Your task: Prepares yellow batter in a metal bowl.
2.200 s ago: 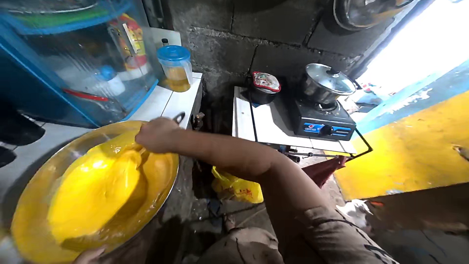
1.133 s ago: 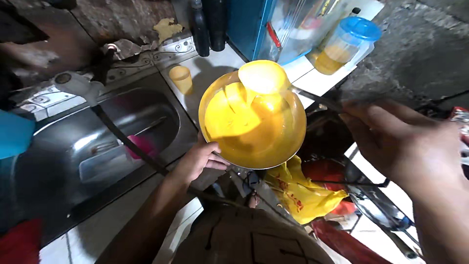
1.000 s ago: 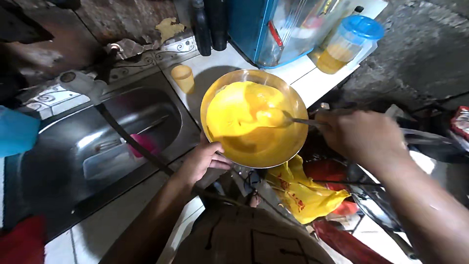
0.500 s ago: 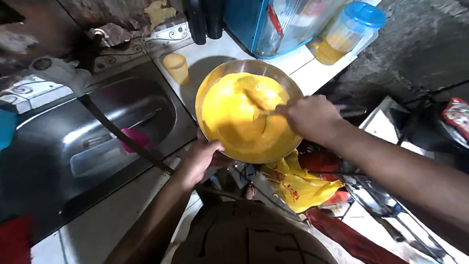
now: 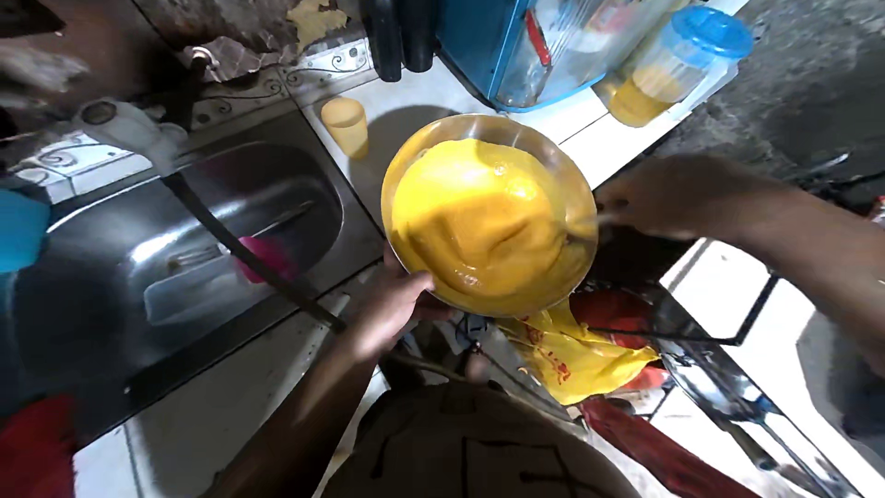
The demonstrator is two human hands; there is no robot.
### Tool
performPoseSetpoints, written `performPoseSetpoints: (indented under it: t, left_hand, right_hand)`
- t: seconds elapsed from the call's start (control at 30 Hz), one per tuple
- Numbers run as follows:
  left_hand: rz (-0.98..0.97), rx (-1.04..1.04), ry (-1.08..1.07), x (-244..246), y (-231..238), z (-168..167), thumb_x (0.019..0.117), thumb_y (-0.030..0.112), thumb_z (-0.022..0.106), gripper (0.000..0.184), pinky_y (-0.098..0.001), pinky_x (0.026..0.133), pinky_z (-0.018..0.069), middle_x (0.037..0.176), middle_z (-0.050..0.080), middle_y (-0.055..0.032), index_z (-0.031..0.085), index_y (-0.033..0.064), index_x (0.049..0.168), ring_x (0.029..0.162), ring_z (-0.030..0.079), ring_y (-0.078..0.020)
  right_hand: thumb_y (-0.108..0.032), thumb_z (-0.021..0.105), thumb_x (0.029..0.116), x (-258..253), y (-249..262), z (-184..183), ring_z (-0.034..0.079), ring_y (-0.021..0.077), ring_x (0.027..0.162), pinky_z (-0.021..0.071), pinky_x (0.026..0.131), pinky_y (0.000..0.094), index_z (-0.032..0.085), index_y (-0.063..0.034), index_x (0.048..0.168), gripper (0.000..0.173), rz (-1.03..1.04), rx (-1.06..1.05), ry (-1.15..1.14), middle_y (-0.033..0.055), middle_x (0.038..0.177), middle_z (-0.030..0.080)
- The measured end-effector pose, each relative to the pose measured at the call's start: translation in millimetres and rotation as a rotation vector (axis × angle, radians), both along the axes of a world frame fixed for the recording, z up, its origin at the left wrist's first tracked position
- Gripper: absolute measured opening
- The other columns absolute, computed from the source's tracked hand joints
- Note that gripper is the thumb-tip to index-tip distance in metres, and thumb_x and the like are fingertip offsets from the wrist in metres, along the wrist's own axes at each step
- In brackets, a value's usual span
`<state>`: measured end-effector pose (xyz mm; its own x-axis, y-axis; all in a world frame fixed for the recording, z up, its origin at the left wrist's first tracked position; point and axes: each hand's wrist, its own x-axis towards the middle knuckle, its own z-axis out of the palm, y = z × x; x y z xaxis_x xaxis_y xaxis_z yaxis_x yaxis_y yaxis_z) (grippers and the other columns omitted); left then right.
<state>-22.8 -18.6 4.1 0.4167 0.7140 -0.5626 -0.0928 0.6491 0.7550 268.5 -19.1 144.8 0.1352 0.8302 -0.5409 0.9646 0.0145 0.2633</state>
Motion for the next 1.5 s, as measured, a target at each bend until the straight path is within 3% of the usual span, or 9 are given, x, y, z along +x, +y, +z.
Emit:
performPoseSetpoints:
  t: [0.13, 0.27, 0.37, 0.53, 0.7, 0.87, 1.0, 1.37, 1.5]
  left_hand:
    - [0.011, 0.001, -0.011, 4, 0, 1, 0.0972, -0.003, 0.045, 0.070, -0.0423, 0.063, 0.0648, 0.098, 0.067, -0.0238, 0.009, 0.0122, 0.155, 0.072, 0.074, -0.0328]
    - [-0.012, -0.005, -0.012, -5, 2, 0, 0.0970, -0.002, 0.046, 0.063, -0.0425, 0.064, 0.0652, 0.101, 0.067, -0.0204, 0.017, 0.0097, 0.151, 0.076, 0.074, -0.0310]
    - [-0.015, -0.011, -0.007, -3, 2, 0, 0.0974, -0.002, 0.047, 0.066, -0.0424, 0.064, 0.0650, 0.101, 0.067, -0.0219, 0.014, 0.0109, 0.154, 0.076, 0.074, -0.0318]
    - [0.005, -0.004, -0.007, -4, 5, -1, 0.0965, -0.003, 0.047, 0.070, -0.0412, 0.065, 0.0649, 0.103, 0.067, -0.0214, 0.011, 0.0113, 0.155, 0.077, 0.074, -0.0305]
    - [-0.006, -0.006, 0.003, 0, 6, 1, 0.0964, -0.004, 0.047, 0.066, -0.0420, 0.064, 0.0650, 0.104, 0.067, -0.0221, 0.014, 0.0094, 0.152, 0.076, 0.074, -0.0310]
    - [0.025, -0.017, -0.003, 1, 7, 0, 0.0977, -0.003, 0.045, 0.062, -0.0425, 0.067, 0.0655, 0.102, 0.068, -0.0222, 0.016, 0.0085, 0.151, 0.078, 0.075, -0.0321]
    - [0.019, -0.021, -0.008, 6, 6, -2, 0.0955, -0.003, 0.046, 0.070, -0.0440, 0.065, 0.0654, 0.102, 0.067, -0.0254, 0.011, 0.0117, 0.154, 0.076, 0.074, -0.0349]
    - [0.045, -0.009, 0.023, 18, -2, -1, 0.0971, -0.003, 0.047, 0.068, -0.0441, 0.064, 0.0649, 0.102, 0.067, -0.0268, 0.013, 0.0102, 0.154, 0.074, 0.074, -0.0354]
    - [0.071, -0.011, 0.017, 12, 0, 0, 0.0959, -0.004, 0.047, 0.074, -0.0470, 0.065, 0.0651, 0.112, 0.065, -0.0272, 0.009, 0.0126, 0.157, 0.079, 0.074, -0.0375]
  right_hand:
    - [-0.009, 0.062, 0.1006, -22, 12, -31, 0.070, 0.0467, 0.092, 0.0550, 0.074, 0.0644, 0.073, -0.0086, 0.111, 0.015, 0.126, 0.262, 0.087, 0.0234, 0.094, 0.072]
    - [-0.015, 0.069, 0.0999, 1, 6, -20, 0.070, 0.0329, 0.085, 0.0552, 0.075, 0.0576, 0.075, -0.0109, 0.101, 0.008, 0.146, 0.019, 0.248, 0.0116, 0.086, 0.071]
    - [-0.012, 0.064, 0.1015, -8, 18, -10, 0.068, 0.0490, 0.096, 0.0512, 0.078, 0.0673, 0.074, -0.0058, 0.110, 0.014, 0.032, 0.164, 0.043, 0.0251, 0.097, 0.071]
    - [-0.010, 0.067, 0.0982, -11, 10, -42, 0.070, 0.0340, 0.081, 0.0552, 0.073, 0.0581, 0.075, -0.0097, 0.096, 0.008, 0.327, 0.199, 0.376, 0.0118, 0.081, 0.071]
    - [-0.016, 0.063, 0.1022, 12, 25, -33, 0.070, 0.0488, 0.090, 0.0531, 0.072, 0.0668, 0.074, -0.0095, 0.108, 0.014, 0.142, 0.273, 0.025, 0.0235, 0.091, 0.072]
    - [-0.011, 0.069, 0.0975, 1, 7, -44, 0.070, 0.0359, 0.082, 0.0545, 0.072, 0.0604, 0.075, -0.0102, 0.097, 0.007, 0.278, 0.177, 0.361, 0.0126, 0.082, 0.071]
    - [-0.014, 0.063, 0.1015, 8, 20, -29, 0.070, 0.0472, 0.091, 0.0530, 0.072, 0.0650, 0.073, -0.0094, 0.108, 0.012, 0.115, 0.229, 0.024, 0.0226, 0.093, 0.071]
    - [-0.006, 0.060, 0.1001, -11, 8, -40, 0.069, 0.0484, 0.093, 0.0543, 0.073, 0.0640, 0.072, -0.0096, 0.117, 0.021, 0.074, 0.303, 0.028, 0.0241, 0.101, 0.071]
    - [-0.009, 0.071, 0.0951, -9, -22, -49, 0.071, 0.0364, 0.083, 0.0575, 0.072, 0.0572, 0.076, -0.0124, 0.103, 0.010, 0.304, 0.289, 0.274, 0.0128, 0.085, 0.072]
